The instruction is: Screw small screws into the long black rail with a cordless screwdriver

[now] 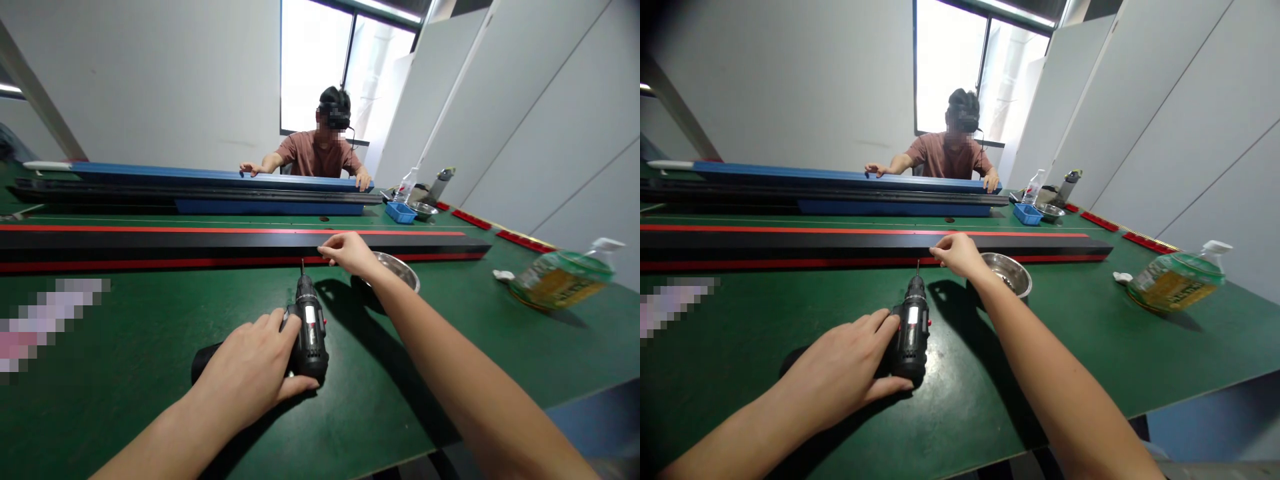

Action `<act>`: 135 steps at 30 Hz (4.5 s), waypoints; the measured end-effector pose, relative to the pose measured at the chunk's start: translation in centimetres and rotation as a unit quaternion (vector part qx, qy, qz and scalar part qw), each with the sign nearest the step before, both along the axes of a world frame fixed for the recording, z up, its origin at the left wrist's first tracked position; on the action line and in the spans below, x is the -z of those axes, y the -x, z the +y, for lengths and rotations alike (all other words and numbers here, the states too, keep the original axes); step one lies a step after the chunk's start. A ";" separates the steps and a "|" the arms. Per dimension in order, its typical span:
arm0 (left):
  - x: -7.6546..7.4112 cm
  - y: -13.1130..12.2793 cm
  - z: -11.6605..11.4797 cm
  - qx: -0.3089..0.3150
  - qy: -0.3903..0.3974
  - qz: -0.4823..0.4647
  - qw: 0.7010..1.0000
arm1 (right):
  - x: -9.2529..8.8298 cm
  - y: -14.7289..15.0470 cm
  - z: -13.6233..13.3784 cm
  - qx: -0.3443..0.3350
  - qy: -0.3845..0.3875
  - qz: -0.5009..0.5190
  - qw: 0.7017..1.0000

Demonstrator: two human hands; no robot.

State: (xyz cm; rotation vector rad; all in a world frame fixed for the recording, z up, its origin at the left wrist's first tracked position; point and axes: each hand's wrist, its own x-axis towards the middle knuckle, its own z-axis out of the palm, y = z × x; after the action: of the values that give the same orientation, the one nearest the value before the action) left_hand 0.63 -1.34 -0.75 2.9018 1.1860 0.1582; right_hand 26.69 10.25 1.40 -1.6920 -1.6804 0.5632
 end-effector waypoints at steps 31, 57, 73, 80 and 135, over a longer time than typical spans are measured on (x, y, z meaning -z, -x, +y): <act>-0.4 -0.2 -0.5 0.003 0.022 0.005 1.000 | 7.9 3.8 2.8 0.076 -0.042 0.020 0.996; 0.0 -0.3 0.7 -0.002 -0.020 0.009 1.000 | 8.1 3.7 2.7 0.103 -0.081 0.093 0.987; 0.0 -0.4 0.9 -0.002 -0.009 0.023 1.000 | 7.9 3.8 2.8 0.102 -0.095 0.099 0.985; -0.1 -0.5 0.0 0.000 0.003 0.008 1.000 | -0.8 -1.4 1.0 0.115 -0.158 -0.015 0.981; -0.2 -0.1 -0.1 0.001 0.010 0.008 1.000 | -2.9 -1.1 -2.5 0.027 -0.150 -0.188 0.970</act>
State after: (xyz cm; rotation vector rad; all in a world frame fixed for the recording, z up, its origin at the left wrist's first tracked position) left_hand 0.73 -1.44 -0.58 2.8927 1.1785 0.1211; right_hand 27.79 7.72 4.28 -1.6834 -1.8608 -0.0494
